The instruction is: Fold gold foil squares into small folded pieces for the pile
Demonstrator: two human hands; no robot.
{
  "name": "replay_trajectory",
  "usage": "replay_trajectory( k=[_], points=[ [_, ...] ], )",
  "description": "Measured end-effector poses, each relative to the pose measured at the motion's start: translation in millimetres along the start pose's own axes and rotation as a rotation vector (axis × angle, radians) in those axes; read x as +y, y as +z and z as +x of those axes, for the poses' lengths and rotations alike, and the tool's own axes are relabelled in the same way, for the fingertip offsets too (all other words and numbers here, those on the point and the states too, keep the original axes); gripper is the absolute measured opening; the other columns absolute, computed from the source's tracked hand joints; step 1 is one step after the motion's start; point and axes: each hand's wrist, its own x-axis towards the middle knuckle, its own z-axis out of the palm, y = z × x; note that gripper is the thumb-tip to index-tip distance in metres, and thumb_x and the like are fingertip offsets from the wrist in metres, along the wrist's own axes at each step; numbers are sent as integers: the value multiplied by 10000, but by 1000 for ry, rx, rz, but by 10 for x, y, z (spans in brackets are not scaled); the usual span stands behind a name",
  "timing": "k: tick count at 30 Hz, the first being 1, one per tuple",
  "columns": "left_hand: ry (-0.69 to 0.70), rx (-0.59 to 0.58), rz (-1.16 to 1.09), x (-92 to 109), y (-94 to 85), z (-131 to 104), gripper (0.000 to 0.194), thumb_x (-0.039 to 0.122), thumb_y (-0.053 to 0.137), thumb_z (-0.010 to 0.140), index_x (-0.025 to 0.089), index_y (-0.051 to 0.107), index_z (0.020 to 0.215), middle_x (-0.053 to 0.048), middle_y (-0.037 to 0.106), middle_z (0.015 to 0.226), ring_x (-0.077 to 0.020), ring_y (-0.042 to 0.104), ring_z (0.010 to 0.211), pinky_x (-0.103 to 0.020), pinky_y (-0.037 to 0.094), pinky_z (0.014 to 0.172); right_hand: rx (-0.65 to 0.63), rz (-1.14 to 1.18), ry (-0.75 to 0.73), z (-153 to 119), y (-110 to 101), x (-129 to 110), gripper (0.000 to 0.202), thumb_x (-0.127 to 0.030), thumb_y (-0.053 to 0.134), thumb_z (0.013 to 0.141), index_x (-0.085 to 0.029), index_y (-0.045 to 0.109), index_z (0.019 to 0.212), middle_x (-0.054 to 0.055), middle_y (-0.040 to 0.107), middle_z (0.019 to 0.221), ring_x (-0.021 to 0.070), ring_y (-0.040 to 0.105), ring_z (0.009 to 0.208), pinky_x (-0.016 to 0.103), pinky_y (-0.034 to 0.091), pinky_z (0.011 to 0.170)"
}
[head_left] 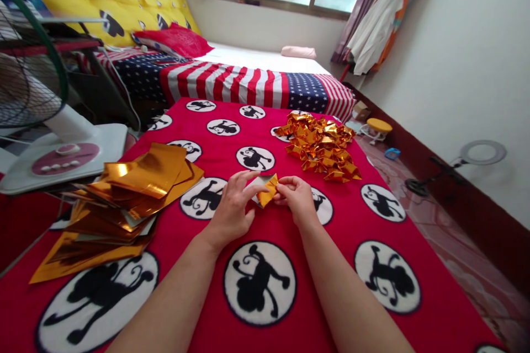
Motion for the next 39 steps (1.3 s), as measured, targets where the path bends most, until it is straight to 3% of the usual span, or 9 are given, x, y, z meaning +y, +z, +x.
replay_trajectory(
  k=[9, 12, 15, 17, 23, 27, 30, 35, 39],
  points=[
    [25, 29, 33, -68, 22, -6, 240, 67, 603, 765, 242, 683, 909, -33, 666, 1045, -211, 575, 1005, -389, 436, 909, -48, -124, -48, 53, -13, 124, 136, -249, 650, 702, -163, 583, 784, -10, 633, 552, 108, 600, 448, 199, 515, 454],
    [11, -20, 37, -102, 35, -18, 159, 116, 620, 788, 227, 687, 880, -26, 693, 938, -195, 601, 904, -365, 433, 846, -71, -366, -161, 43, -39, 111, 171, -317, 618, 724, -166, 645, 800, -2, 631, 597, 117, 592, 496, 211, 490, 482],
    [-10, -67, 45, -119, 44, -24, 115, 150, 626, 800, 221, 694, 860, -26, 699, 872, -188, 610, 844, -354, 427, 814, -6, -697, -361, 39, -93, 64, 189, -326, 621, 715, -179, 718, 785, 43, 673, 748, 154, 617, 651, 257, 500, 613],
    [-27, -90, 35, -122, 48, -25, 109, 150, 613, 810, 217, 696, 833, -24, 693, 839, -180, 610, 811, -344, 432, 801, 15, -774, -412, 49, -133, 37, 190, -314, 614, 715, -185, 738, 779, 58, 690, 811, 169, 622, 702, 274, 498, 661],
    [-49, -12, -30, -71, 34, -14, 189, 99, 632, 766, 219, 659, 910, -41, 641, 974, -195, 590, 932, -345, 467, 863, -111, -338, -113, 87, -139, 55, 184, -292, 639, 674, -154, 690, 783, 32, 682, 688, 147, 616, 577, 225, 476, 489],
    [-26, 38, -61, -33, 36, -1, 435, 99, 684, 719, 244, 598, 1120, -58, 600, 1129, -228, 553, 1079, -392, 451, 966, -102, -90, -22, 52, -46, 81, 188, -271, 689, 636, -147, 683, 778, 31, 696, 693, 141, 643, 610, 214, 517, 520],
    [-3, 45, -60, -51, 57, -3, 372, 118, 670, 749, 250, 623, 1094, -53, 619, 1101, -221, 570, 1045, -385, 467, 930, -161, -36, 2, -2, 16, 79, 240, -299, 726, 622, -140, 696, 798, 43, 712, 741, 143, 658, 644, 225, 547, 564],
    [-23, 61, -34, -127, 76, -23, 194, 81, 572, 810, 226, 688, 866, -27, 672, 905, -178, 592, 872, -337, 469, 832, -281, -239, -1, -70, -19, -14, 296, -360, 670, 723, -154, 692, 933, 30, 694, 692, 115, 628, 546, 196, 485, 499],
    [-47, 37, -8, -159, 83, -29, 175, 97, 600, 796, 228, 709, 838, -22, 690, 887, -179, 599, 849, -335, 456, 815, -242, -619, -258, -103, -141, -152, 230, -312, 674, 732, -177, 724, 912, -31, 587, 548, 83, 486, 462, 185, 337, 442]
  ],
)
